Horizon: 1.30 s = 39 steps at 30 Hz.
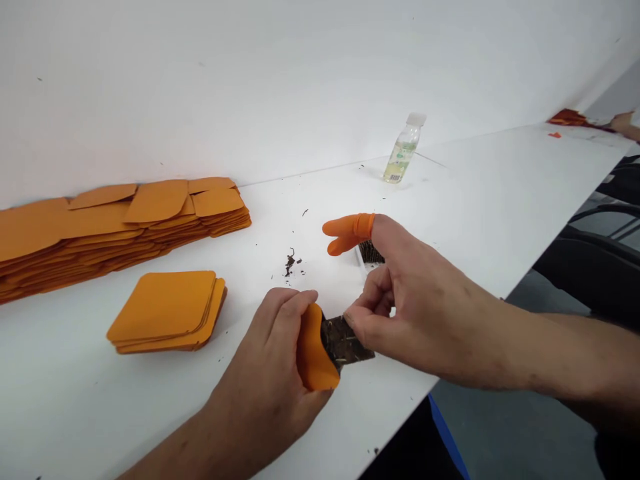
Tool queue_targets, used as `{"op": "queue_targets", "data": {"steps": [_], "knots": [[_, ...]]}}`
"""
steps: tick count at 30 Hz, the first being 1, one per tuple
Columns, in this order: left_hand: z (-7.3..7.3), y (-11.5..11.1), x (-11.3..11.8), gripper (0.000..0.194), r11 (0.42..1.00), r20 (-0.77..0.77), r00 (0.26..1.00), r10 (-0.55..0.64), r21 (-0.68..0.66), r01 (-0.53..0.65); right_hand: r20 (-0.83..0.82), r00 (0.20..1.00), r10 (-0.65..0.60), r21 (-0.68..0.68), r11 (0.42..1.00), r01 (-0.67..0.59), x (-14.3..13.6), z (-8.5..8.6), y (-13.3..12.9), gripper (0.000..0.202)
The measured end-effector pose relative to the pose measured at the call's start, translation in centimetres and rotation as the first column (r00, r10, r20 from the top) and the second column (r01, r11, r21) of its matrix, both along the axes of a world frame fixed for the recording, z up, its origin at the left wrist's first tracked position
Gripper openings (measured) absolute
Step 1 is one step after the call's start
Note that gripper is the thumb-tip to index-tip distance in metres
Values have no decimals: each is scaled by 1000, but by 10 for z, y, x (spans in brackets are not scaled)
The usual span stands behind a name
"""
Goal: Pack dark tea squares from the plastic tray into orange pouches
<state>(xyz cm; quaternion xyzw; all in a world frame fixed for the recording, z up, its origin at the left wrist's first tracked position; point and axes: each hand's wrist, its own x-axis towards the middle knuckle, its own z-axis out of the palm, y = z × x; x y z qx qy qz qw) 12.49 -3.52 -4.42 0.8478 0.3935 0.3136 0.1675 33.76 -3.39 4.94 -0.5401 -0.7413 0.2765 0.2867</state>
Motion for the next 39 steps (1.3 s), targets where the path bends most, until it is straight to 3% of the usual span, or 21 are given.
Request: {"op": "queue_targets", "data": {"steps": [4, 8, 12, 15, 17, 21, 24, 28, 31, 33, 35, 37, 39], "knots": [[1, 0, 1, 66, 998, -6, 999, 36, 53, -36, -95, 995, 10, -51, 999, -15, -13, -10, -2, 63], [4, -1, 2, 58, 975, 59, 979, 195, 100, -200, -339, 941, 2, -47, 999, -19, -19, -28, -7, 56], [2, -5, 5, 65, 935, 121, 937, 327, 106, -339, -412, 911, 7, -91, 995, -49, -23, -47, -16, 50], [-5, -10, 9, 70, 922, 185, 908, 377, 22, -387, -501, 864, 50, -155, 977, -146, -32, -58, -23, 60], [-8, -14, 11, 72, 919, 247, 885, 394, -87, -384, -543, 836, 80, -106, 981, -163, -37, -63, -25, 65], [-2, -17, 7, 78, 930, 278, 889, 363, -177, -324, -472, 871, 139, 59, 990, -126, -36, -58, -13, 56], [9, -12, -1, 58, 918, 361, 878, 314, -353, -183, -355, 917, 182, 102, 982, -156, -28, -43, 6, 59], [19, -1, -7, 25, 771, 591, 742, 317, -616, 161, -417, 888, 196, 100, 980, -170, -26, -38, 27, 58], [22, 5, -5, 25, 693, 629, 681, 375, -678, 245, -499, 856, 136, 91, 990, -104, -33, -54, 32, 54], [26, 8, -7, 30, 709, 586, 683, 436, -691, 140, -492, 866, 92, 169, 986, -8, -38, -65, 30, 57], [37, 17, -21, 37, 729, 524, 670, 525, -683, -38, -422, 903, 84, 290, 956, 47, -41, -73, 26, 61], [54, 34, -49, 47, 715, 436, 640, 633, -647, -266, -299, 945, 133, 367, 930, -15, -41, -76, 23, 65], [76, 59, -87, 50, 628, 274, 575, 771, -480, -613, -157, 966, 208, 355, 924, -141, -40, -77, 20, 70]]}}
